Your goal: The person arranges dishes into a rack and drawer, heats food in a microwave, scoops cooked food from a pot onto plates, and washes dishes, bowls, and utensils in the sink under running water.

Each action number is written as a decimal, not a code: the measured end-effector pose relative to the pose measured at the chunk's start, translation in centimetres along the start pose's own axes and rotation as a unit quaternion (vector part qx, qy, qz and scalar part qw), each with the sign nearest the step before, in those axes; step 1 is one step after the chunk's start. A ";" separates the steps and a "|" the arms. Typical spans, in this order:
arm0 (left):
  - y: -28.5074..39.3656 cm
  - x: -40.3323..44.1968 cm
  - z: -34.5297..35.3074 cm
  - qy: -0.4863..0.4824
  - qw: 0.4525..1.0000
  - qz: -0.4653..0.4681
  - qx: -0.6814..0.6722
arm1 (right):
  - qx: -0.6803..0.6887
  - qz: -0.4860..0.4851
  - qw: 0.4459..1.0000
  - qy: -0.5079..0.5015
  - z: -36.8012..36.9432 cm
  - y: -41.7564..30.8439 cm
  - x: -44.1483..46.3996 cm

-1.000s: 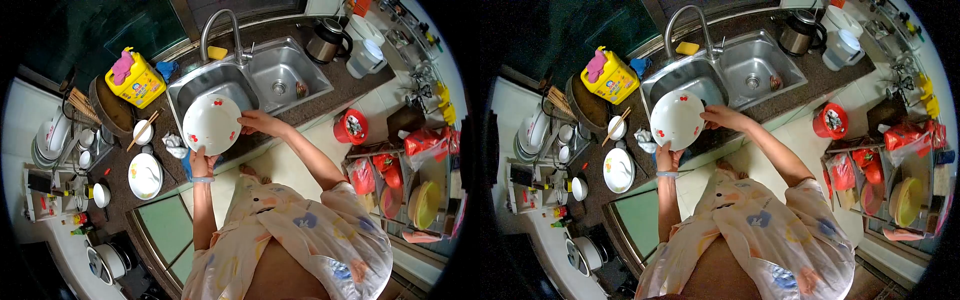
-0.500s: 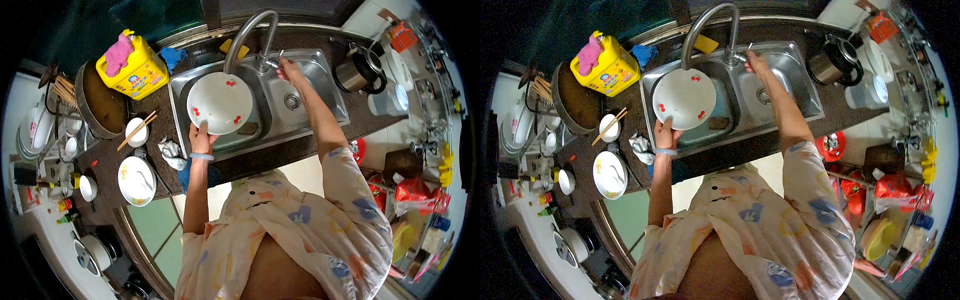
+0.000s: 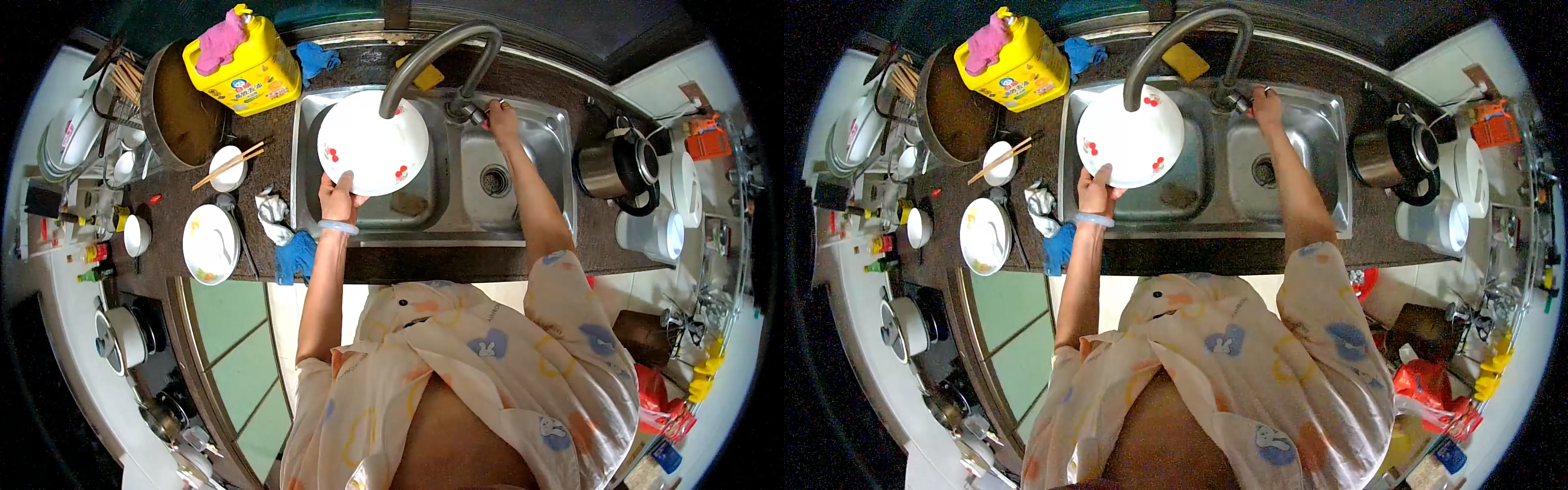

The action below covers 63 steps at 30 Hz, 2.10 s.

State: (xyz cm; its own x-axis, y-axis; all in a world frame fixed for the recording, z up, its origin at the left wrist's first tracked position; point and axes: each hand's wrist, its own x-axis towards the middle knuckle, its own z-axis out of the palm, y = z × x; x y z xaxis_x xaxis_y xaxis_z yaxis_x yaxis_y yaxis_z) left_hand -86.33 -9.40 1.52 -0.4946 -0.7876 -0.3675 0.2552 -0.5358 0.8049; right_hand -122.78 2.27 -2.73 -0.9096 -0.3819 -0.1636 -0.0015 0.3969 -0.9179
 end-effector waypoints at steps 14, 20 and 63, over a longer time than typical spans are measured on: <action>-1.1 0.1 4.2 0.025 0.998 -0.007 -0.049 | 0.029 -0.025 0.999 0.007 0.1 1.1 0.1; -2.8 1.8 3.9 0.001 0.998 -0.011 -0.060 | 0.001 -0.031 0.999 0.011 0.3 2.2 0.9; -7.3 3.4 -2.5 0.170 0.984 0.062 0.000 | 0.033 -0.208 0.925 -0.317 17.1 -0.1 -18.7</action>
State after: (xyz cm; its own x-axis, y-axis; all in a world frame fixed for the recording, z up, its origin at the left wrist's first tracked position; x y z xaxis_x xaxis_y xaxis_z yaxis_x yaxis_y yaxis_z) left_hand -87.85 -8.93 -6.79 -0.1538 -0.9034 -0.4002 0.2955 -0.4285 0.8538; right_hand -98.62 -4.93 -5.74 -0.4098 -0.9108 0.0489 -0.2528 0.0619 -0.9655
